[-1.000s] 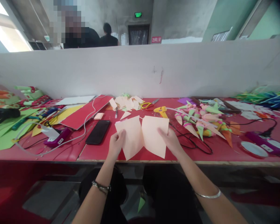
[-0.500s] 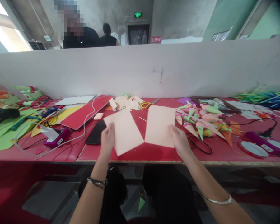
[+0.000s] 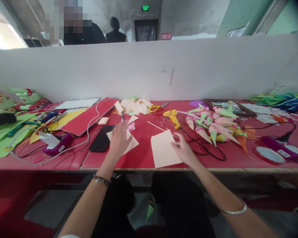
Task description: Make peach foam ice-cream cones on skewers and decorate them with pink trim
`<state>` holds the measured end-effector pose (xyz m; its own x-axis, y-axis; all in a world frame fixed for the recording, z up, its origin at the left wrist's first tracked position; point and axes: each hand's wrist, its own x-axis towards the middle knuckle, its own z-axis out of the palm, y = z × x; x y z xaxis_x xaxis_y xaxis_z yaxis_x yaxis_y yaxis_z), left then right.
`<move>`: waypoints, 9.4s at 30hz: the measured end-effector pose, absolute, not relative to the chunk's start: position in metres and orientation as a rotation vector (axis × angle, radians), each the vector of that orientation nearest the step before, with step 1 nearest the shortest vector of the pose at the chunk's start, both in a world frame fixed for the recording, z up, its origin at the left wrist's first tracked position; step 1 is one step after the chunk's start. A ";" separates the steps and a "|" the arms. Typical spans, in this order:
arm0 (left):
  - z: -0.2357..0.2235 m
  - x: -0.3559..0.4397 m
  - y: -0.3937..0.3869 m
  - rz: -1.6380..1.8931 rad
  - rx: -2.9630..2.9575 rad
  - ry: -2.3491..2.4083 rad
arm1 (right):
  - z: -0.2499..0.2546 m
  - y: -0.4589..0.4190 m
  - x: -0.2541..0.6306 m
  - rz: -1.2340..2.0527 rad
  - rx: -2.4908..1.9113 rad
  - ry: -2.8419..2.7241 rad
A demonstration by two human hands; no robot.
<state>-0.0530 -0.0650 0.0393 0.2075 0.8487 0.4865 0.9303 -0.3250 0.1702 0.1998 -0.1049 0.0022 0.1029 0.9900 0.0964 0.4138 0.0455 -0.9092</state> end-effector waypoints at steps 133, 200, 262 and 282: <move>0.018 -0.032 -0.114 -0.137 -3.227 -0.894 | 0.005 -0.094 0.228 0.213 -1.084 -2.560; 0.009 0.002 -0.116 -0.565 -3.171 -1.067 | 0.010 -0.135 0.204 0.540 -1.179 -2.341; 0.009 -0.054 -0.120 -0.109 -2.955 -0.790 | -0.001 -0.138 0.193 0.001 -1.251 -2.601; 0.017 -0.061 -0.121 -0.185 -3.110 -0.913 | 0.012 -0.150 0.245 -0.024 -1.427 -2.493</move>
